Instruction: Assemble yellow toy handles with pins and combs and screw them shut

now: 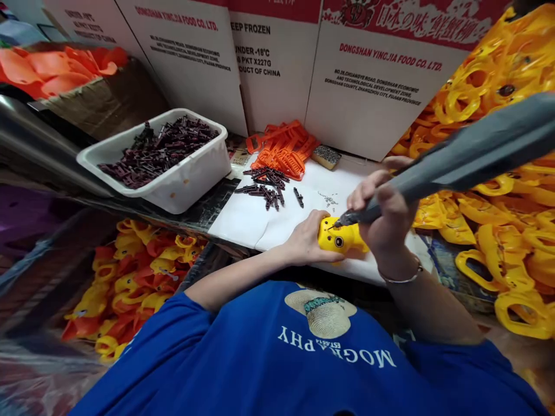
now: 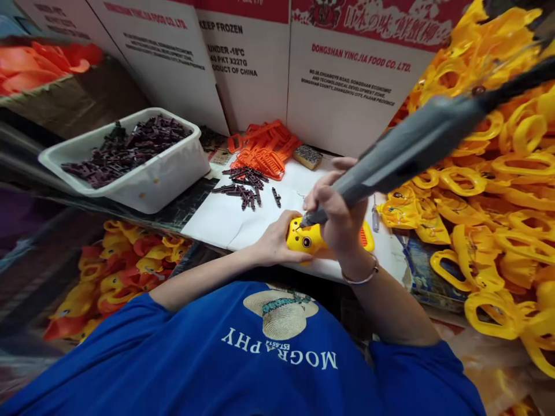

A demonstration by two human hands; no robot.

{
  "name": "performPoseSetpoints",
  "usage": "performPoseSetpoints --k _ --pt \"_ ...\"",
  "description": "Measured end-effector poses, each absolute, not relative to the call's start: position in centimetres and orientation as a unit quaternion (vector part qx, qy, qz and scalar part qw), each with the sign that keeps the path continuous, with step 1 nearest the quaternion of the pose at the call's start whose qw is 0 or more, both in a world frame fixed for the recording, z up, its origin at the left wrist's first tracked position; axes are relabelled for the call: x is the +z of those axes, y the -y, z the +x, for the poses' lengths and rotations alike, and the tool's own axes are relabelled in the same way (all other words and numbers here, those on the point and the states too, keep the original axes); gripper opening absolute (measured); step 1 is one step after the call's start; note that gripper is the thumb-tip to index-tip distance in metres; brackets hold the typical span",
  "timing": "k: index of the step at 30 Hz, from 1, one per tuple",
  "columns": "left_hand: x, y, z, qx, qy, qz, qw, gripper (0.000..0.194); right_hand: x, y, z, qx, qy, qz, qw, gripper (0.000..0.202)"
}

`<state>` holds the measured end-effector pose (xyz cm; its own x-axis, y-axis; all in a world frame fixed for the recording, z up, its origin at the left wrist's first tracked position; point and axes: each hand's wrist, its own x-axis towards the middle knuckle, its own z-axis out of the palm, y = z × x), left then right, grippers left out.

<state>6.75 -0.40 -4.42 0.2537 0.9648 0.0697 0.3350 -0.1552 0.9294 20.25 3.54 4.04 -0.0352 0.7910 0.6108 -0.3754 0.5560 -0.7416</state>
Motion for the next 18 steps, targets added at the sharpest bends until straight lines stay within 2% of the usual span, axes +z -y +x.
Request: performPoseSetpoints --k 3,7,11,15,18 --pt "-3.7 0.5 5.9 0.404 -0.485 0.594 0.499 0.085 6.0 -3.3 23.1 0.373 0.530 -0.196 0.736 0.030" --pt "-2.4 0.2 4.1 0.426 -0.457 0.464 0.628 0.072 6.0 -3.4 28.1 0.251 0.510 -0.231 0.790 0.024" --pt "-2.2 -0.3 3.1 0.389 -0.445 0.418 0.690 0.061 4.1 -3.7 32.5 0.229 0.474 -0.314 0.790 0.021" --pt "-2.7 -0.7 3.1 0.356 -0.428 0.405 0.725 0.065 3.0 -3.3 34.5 0.217 0.440 -0.351 0.798 0.024" --pt "-2.9 -1.0 3.1 0.350 -0.399 0.393 0.751 0.067 3.0 -2.5 35.0 0.176 0.471 -0.351 0.790 0.035"
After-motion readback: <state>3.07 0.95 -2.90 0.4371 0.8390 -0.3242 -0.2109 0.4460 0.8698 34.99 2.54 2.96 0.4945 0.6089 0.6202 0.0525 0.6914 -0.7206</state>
